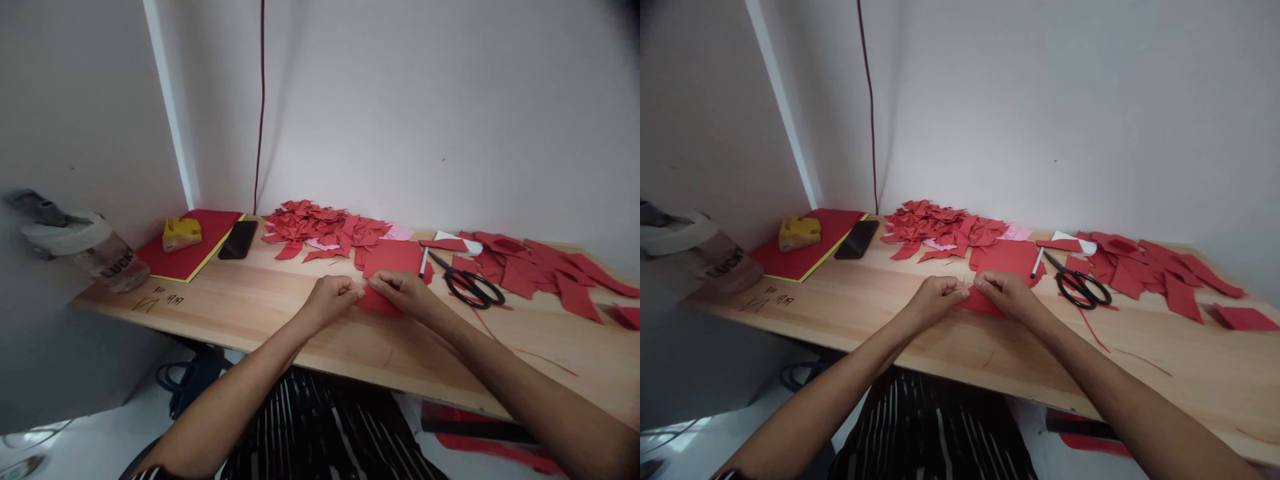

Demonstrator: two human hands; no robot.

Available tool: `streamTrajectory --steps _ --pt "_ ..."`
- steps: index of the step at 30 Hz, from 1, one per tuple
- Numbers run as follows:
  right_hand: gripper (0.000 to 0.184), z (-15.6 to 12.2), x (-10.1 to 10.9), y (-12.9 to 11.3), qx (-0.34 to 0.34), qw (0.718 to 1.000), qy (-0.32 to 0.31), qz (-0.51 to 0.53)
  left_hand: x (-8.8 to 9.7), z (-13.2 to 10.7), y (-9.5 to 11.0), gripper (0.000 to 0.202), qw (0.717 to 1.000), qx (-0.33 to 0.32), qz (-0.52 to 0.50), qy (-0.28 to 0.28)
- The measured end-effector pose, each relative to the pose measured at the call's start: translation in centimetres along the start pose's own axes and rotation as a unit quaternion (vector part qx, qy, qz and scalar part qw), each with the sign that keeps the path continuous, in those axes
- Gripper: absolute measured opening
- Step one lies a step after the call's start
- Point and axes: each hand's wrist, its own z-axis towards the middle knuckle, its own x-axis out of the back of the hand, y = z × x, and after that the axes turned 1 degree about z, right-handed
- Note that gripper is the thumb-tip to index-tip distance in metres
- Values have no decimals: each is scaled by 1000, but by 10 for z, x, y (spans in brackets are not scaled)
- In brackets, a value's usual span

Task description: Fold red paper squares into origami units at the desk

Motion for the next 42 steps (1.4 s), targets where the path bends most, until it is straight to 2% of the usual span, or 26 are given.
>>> streamTrajectory --steps 6,13,17,21,25,35,42 --pt "50 0 2 4 -14 999 31 -1 0 0 2 38 1000 -6 9 6" --pt "53 -3 5 1 -49 998 -5 44 2 1 -3 41 1000 -3 -15 21" --pt "55 -4 9 -2 -59 997 9 59 2 0 -4 38 999 7 -50 2" --pt "58 -3 9 0 -66 995 14 75 2 0 -3 40 997 21 -70 19" --pt "53 -5 8 0 -69 992 0 102 4 1 -4 42 993 29 -114 27" --pt "51 -7 6 -3 -82 965 -27 246 4 -2 3 47 969 48 -243 15" --pt "49 -8 1 1 -83 949 -33 303 5 -2 2 47 962 52 -269 12"
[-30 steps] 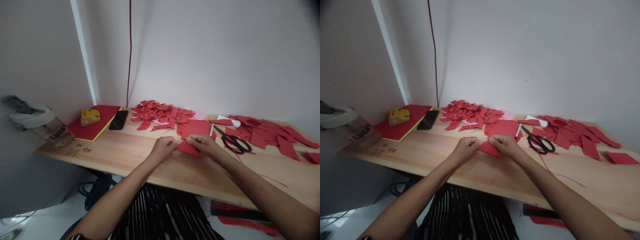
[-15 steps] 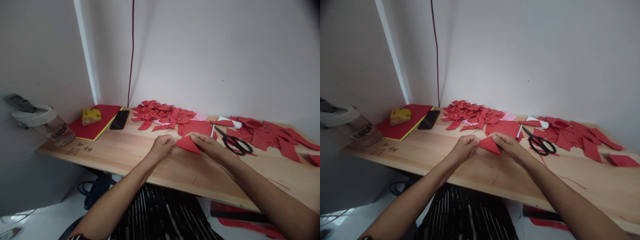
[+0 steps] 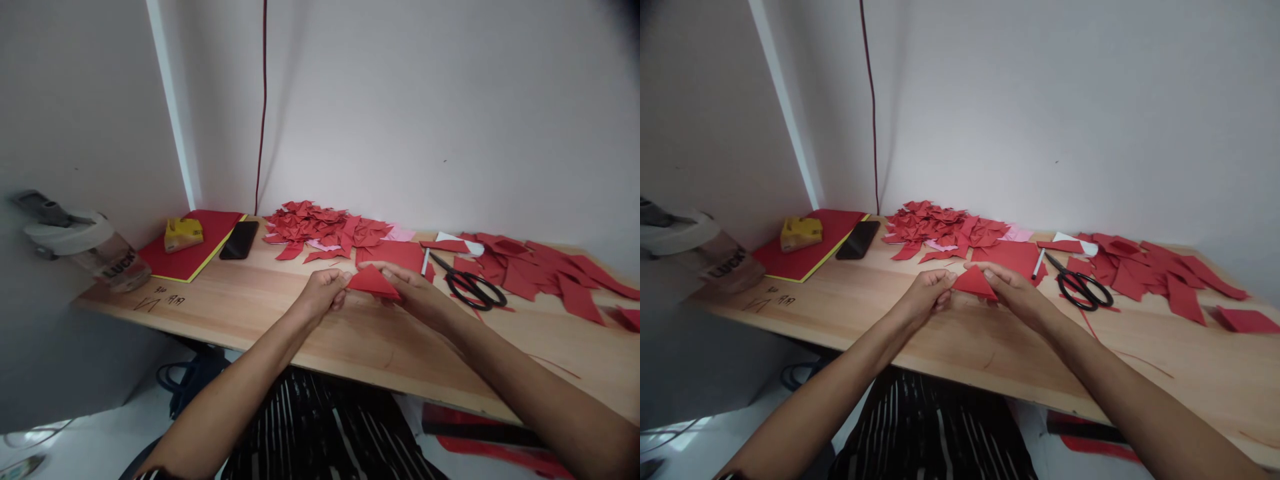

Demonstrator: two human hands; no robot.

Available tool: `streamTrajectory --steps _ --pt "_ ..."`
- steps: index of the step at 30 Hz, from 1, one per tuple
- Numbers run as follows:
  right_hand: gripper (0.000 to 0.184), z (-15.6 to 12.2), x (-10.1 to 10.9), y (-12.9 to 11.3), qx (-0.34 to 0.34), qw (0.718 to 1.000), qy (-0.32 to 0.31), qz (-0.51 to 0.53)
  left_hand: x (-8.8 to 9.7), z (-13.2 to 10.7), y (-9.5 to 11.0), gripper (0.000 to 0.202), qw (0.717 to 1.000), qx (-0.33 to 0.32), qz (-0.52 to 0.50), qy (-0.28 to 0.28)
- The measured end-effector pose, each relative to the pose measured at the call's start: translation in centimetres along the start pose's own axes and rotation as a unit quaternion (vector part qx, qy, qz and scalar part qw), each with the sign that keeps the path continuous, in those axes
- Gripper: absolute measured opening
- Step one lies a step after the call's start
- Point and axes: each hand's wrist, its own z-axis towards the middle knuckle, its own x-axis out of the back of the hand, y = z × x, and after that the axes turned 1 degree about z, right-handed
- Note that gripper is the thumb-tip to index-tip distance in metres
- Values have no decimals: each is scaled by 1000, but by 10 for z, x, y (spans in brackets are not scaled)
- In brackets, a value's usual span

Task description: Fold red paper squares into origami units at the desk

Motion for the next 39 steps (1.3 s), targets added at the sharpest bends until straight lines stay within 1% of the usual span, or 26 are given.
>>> streamTrajectory --steps 2,4,7,9,11,13,15,18,21,24,27,28,29,30,31,33,34,35,37,39 --pt "50 -1 2 0 0 1000 -2 -1 0 0 0 47 1000 0 2 1" --pt "50 -1 3 -2 10 1000 -2 -27 0 0 0 47 1000 0 8 3" --pt "39 1 2 -6 47 996 7 -74 -1 -1 0 47 1000 2 27 -3" --pt "30 2 0 -8 66 994 20 -88 -1 -1 0 46 999 8 43 -23" --pt "25 3 -2 -8 64 993 32 -92 -2 -2 0 46 997 15 58 -47" --pt "27 4 -2 -7 48 993 48 -97 -3 -2 0 46 995 19 71 -63" --pt "34 4 -1 -5 33 992 64 -104 -4 -1 0 47 995 20 79 -64" --pt "40 6 2 -3 30 990 65 -121 -5 -1 1 50 996 16 70 -50" --pt "42 8 2 0 37 986 55 -151 -6 -1 1 53 998 14 58 -34" --pt "38 10 0 3 52 979 47 -191 -4 1 -4 40 996 14 90 -23" --pt "25 10 -2 6 82 968 74 -225 -2 5 -10 22 995 25 100 -11" --pt "23 9 -2 6 108 958 92 -249 -1 6 -11 19 995 29 93 -4" --pt "23 9 -2 7 148 940 113 -286 -1 7 -12 16 996 31 80 6" --pt "24 8 -1 6 200 911 135 -334 -1 7 -12 15 997 32 67 16" --pt "22 7 -1 6 257 872 154 -387 -1 7 -11 15 998 33 53 28" --pt "19 5 0 5 358 781 179 -479 -2 6 -7 17 998 35 23 47" --pt "17 4 -1 4 391 746 182 -508 -2 5 -5 19 998 36 8 52" --pt "16 3 -2 4 414 719 179 -529 -3 4 -3 22 998 37 -6 54" --pt "15 1 -5 4 438 682 159 -563 -4 1 0 28 997 41 -34 52" --pt "16 1 -9 5 442 663 138 -587 -4 0 3 34 996 45 -59 44"
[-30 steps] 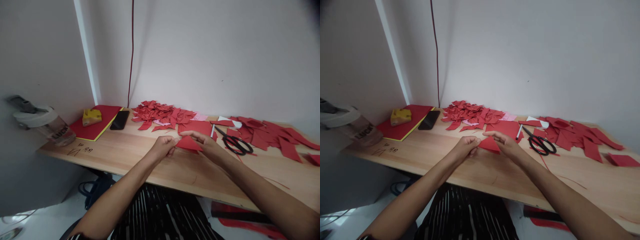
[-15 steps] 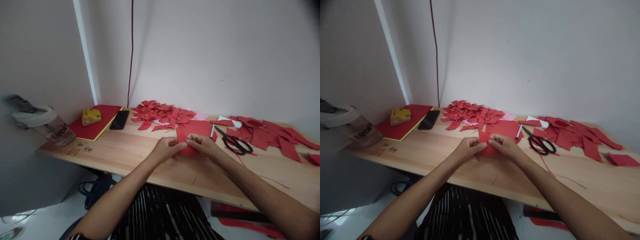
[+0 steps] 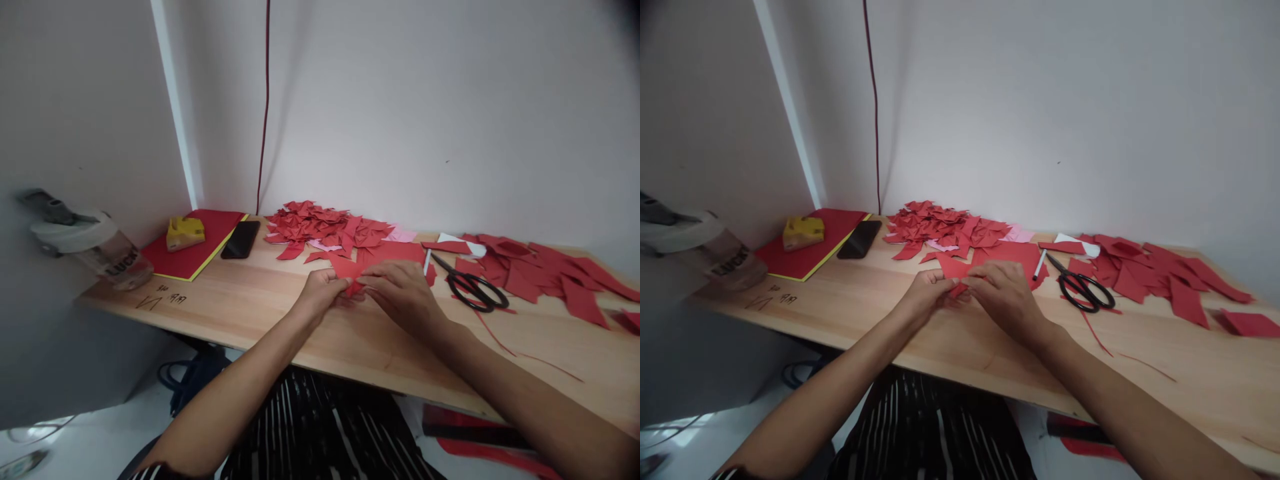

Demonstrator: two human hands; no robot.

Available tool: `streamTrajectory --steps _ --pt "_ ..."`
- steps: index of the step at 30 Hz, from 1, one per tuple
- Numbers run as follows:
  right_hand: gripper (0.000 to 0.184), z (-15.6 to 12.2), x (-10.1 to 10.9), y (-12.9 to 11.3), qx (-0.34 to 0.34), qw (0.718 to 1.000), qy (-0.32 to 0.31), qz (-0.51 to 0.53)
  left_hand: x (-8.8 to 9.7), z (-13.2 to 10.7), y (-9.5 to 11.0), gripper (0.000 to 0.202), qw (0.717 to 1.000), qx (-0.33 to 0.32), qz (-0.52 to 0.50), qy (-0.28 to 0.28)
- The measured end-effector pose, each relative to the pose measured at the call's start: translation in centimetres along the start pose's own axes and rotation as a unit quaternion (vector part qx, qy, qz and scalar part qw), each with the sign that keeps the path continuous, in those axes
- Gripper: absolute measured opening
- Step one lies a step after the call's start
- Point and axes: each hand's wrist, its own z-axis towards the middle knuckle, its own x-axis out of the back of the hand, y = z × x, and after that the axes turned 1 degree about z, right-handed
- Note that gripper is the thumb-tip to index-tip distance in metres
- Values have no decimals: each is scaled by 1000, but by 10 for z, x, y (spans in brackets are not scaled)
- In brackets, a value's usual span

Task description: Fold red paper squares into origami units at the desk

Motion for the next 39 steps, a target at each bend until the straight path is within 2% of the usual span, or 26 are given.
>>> streamTrajectory --steps 3,6,11,13,15,16,17,18,19,21,22,24,27,30,32,36,39 --pt "18 -1 -6 -2 5 1000 -13 13 0 0 0 40 1000 0 -27 -15" --pt "15 -1 -11 1 -8 998 9 59 0 2 -1 41 999 1 -29 -27" --pt "11 -1 -9 6 -57 991 29 120 2 2 0 38 999 9 39 -31" --pt "11 -1 -7 5 -86 985 18 150 6 -3 5 34 996 -11 89 7" --pt "11 -1 -6 4 -112 977 5 184 11 -12 11 23 982 -68 153 89" --pt "11 -2 -7 3 -121 972 0 200 14 -17 14 16 940 -150 271 146" --pt "11 -2 -8 2 -128 968 -4 215 18 -22 16 7 886 -218 375 162" --pt "10 -3 -10 1 -133 965 -7 227 21 -27 18 13 832 -282 455 148" --pt "10 -4 -12 0 -134 962 -11 236 23 -30 18 25 778 -334 522 108" --pt "12 -6 -16 -1 -129 960 -27 247 28 -32 15 28 683 -387 618 42" --pt "13 -6 -18 -2 -123 960 -38 247 30 -31 13 24 649 -398 649 14" --pt "13 -7 -21 -3 -109 962 -63 243 34 -24 6 19 611 -397 685 -27" --pt "12 -7 -22 -3 -110 964 -101 219 38 -9 -1 17 602 -352 712 -75" --pt "12 -7 -21 -3 -133 966 -134 178 38 0 -1 22 621 -306 712 -118" --pt "12 -7 -19 -2 -157 961 -152 169 38 3 2 25 649 -287 693 -128" --pt "18 -5 -16 -2 -228 931 -176 224 37 6 9 19 733 -234 629 -109" --pt "18 -1 -16 -1 -263 914 -189 243 36 11 13 20 769 -170 609 -92"
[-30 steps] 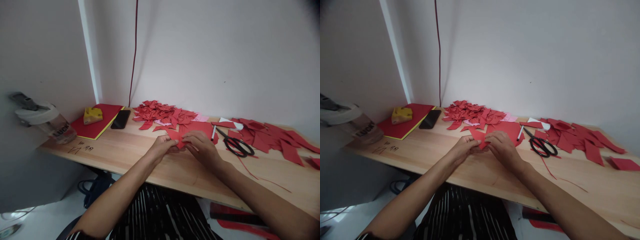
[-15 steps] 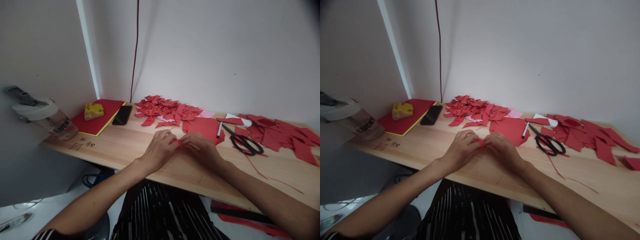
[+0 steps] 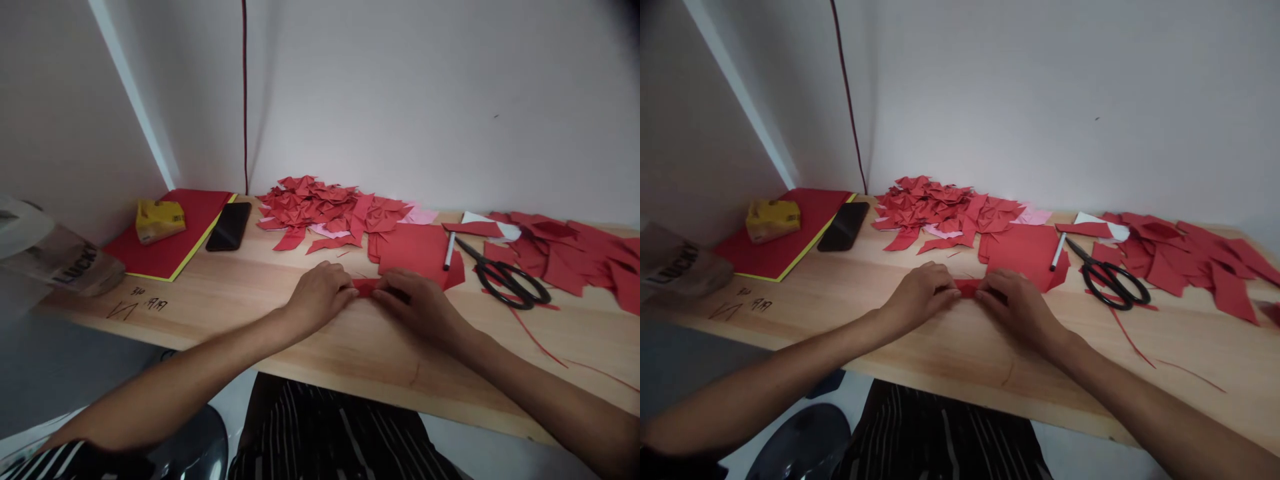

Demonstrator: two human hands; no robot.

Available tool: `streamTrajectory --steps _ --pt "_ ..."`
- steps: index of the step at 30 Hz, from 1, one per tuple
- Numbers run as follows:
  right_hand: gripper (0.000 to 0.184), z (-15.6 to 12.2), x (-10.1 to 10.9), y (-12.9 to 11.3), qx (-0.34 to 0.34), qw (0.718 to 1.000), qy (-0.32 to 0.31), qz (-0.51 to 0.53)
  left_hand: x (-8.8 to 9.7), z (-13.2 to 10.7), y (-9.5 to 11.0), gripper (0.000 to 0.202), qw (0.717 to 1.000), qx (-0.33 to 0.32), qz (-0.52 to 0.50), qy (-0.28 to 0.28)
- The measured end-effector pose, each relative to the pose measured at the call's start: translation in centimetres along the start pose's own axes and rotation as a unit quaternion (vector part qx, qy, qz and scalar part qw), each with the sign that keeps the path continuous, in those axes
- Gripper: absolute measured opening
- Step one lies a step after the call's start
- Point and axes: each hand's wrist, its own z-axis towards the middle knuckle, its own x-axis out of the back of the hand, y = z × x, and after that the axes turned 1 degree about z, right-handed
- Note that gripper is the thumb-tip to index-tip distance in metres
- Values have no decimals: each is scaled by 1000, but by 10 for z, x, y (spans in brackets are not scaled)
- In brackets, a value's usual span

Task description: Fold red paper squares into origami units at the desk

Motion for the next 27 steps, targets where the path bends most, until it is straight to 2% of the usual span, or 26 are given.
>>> streamTrajectory --steps 5,11,15,27 --pt "20 8 2 -1 -21 1000 -14 -10 2 6 1 19 999 24 -12 -26" --pt "21 15 4 2 -42 996 -68 -48 6 11 1 24 998 6 25 -49" --pt "22 15 1 1 -43 994 -69 -76 7 16 -1 24 997 3 37 -72" --pt "25 15 -6 2 -26 989 -45 -138 -11 15 -7 19 987 -86 126 52"
